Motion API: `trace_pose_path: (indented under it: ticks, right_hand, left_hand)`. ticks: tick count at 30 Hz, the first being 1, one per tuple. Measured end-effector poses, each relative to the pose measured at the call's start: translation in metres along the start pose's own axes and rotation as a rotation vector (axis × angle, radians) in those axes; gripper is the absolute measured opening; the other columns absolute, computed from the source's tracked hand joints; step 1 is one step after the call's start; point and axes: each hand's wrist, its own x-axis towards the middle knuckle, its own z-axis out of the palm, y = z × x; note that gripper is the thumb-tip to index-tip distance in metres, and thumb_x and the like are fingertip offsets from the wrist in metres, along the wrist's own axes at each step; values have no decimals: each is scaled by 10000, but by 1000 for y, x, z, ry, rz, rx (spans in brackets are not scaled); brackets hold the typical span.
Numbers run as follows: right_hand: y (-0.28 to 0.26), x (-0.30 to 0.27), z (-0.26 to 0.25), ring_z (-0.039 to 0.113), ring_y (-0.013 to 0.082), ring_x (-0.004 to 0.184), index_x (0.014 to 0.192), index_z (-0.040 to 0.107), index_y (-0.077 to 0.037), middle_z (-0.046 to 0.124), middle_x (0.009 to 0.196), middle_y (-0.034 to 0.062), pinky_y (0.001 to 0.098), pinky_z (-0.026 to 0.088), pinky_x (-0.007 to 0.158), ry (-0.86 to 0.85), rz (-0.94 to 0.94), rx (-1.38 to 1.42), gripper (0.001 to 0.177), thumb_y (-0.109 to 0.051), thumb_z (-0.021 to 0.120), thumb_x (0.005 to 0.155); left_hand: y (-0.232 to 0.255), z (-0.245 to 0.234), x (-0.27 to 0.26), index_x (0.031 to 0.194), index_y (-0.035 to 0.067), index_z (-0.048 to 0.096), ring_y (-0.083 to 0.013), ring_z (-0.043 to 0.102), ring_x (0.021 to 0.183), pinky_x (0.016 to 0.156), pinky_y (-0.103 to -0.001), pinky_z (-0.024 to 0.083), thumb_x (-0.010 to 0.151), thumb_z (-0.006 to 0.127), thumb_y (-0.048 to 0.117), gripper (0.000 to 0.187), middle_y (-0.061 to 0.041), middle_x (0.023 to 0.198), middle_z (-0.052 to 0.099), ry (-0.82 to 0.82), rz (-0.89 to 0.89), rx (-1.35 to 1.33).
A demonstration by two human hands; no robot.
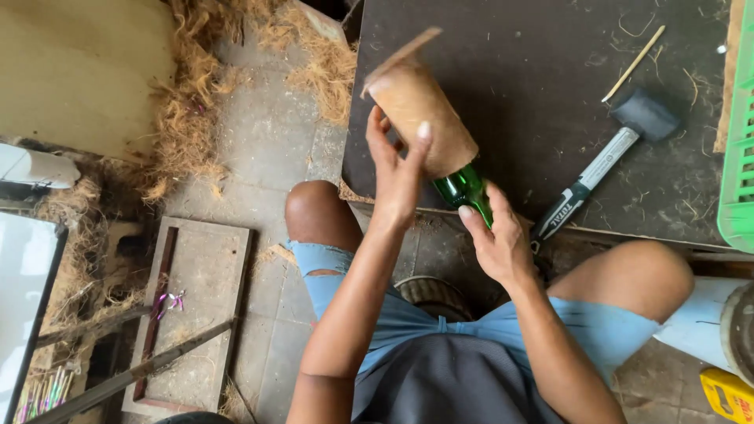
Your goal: Trimming the edges of a coconut fiber sleeve with scissors and fitting it onto a glass bottle.
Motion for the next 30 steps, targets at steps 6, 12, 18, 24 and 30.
trace_pose_path:
  ticks: [6, 12, 18, 24, 30]
  right_hand:
    - [5, 5, 5, 613, 463, 1089, 1380, 533, -40, 634, 1180, 284, 537, 506, 889, -35, 71, 62, 527, -334, 655, 960]
    - [-8, 15, -1, 668, 387, 900, 1417, 449, 2, 682, 1131, 219, 456, 510, 782, -99, -85, -19, 554, -291, 566, 962]
    - [-38, 29, 24, 681, 349, 935, 1426, 430, -29, 672, 1183, 204, 420, 524, 775, -181, -196, 52, 550, -222, 596, 938]
    - [-50, 39, 67, 671, 424, 951, 1447, 334, 28, 618, 1232, 305, 484, 542, 785, -184, -449, -6, 558, -162, 576, 981]
    - [-46, 46, 66, 637, 444, 890, 1424, 379, 61, 619, 1162, 296, 493, 516, 756, -104, -556, -155, 566, -157, 618, 959]
  left_hand:
    - [-34, -49, 41, 1519, 27, 179, -524, 209, 1433, 1187, -688, 179, 922, 727, 409, 895, -303, 1481, 182, 252, 439, 516]
    - [-11, -65, 89, 1526, 103, 275, -420, 455, 1425, 1145, -565, 446, 928, 672, 481, 811, -267, 1527, 415, -144, 453, 629]
    - [-2, -114, 81, 1294, 89, 545, -304, 650, 1050, 910, -513, 619, 945, 641, 224, 387, -146, 1175, 589, 55, 562, 553]
    - [-18, -156, 80, 1030, 88, 478, -104, 439, 722, 608, -249, 403, 908, 571, 281, 248, -22, 878, 473, 154, 393, 95]
    - [-26, -141, 100, 911, 116, 476, -108, 481, 717, 649, -235, 479, 959, 593, 263, 193, -1, 828, 480, 273, 689, 92]
